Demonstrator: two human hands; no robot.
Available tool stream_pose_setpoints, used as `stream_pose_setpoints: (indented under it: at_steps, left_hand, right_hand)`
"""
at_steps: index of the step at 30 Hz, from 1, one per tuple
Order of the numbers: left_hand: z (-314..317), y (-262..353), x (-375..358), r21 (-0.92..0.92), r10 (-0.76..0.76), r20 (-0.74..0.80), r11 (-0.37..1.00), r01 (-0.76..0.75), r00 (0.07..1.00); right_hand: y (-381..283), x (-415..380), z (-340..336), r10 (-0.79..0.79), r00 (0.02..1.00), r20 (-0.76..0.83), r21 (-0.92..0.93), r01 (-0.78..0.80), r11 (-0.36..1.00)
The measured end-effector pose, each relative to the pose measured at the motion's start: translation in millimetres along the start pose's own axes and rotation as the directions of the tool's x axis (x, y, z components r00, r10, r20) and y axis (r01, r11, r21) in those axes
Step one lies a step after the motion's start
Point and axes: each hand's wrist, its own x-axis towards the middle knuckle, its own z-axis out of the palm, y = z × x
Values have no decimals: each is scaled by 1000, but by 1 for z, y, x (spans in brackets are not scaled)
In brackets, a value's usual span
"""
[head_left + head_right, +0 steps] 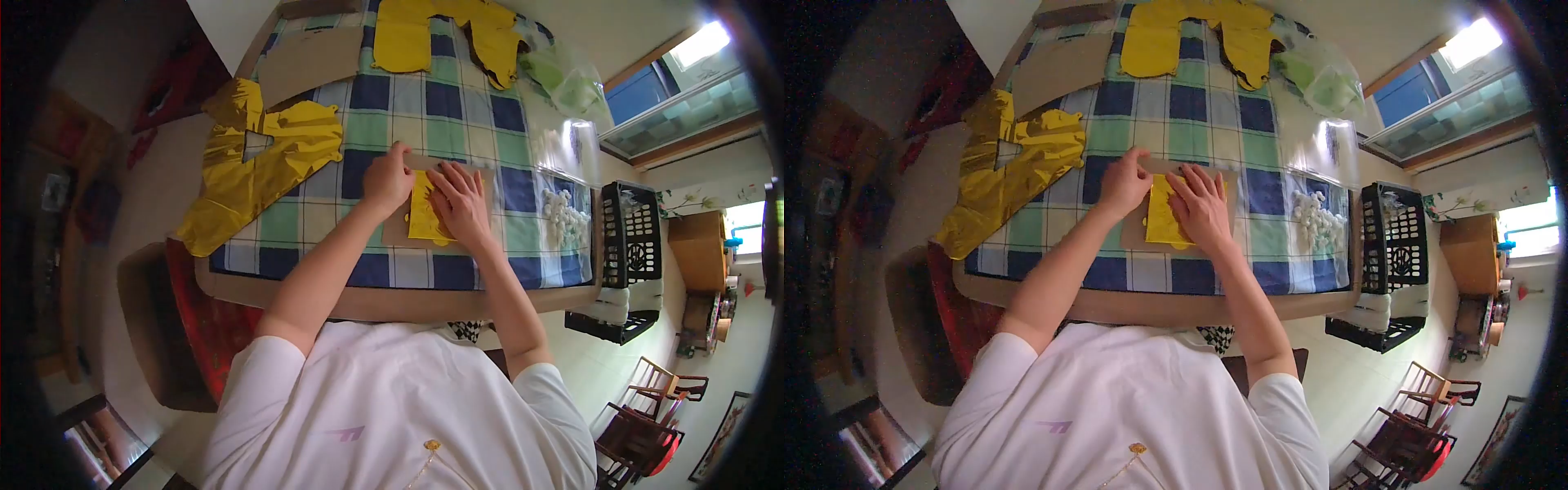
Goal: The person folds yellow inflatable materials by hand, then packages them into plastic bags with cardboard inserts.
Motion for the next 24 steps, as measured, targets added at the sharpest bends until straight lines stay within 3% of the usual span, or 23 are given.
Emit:
stream_pose_setpoints:
  at_steps: [3, 6, 9, 12, 15, 24]
  left_hand:
    - [2, 4, -3, 55, 13, 31, 998, -15, 999]
    - [1, 8, -12, 120, 121, -18, 986, -118, 992]
    - [1, 16, -26, 266, 410, -66, 886, -380, 910]
    - [29, 16, -46, 250, 476, 65, 843, -476, 877]
    - [42, 6, -54, 357, 482, 64, 806, -471, 874]
    - [28, 1, -58, 442, 316, 230, 809, -388, 921]
  right_hand:
    - [-1, -1, -1, 0, 1000, 16, -46, 1, 999]
    - [-3, -3, -2, 15, 999, 30, -80, -13, 997]
    - [-3, -3, -1, 20, 999, 30, -80, -18, 997]
    - [-1, -6, 0, 12, 999, 30, -100, -9, 995]
    - [1, -3, 2, -2, 1000, 18, -117, 4, 993]
    - [-7, -7, 1, 65, 995, 82, -145, -53, 988]
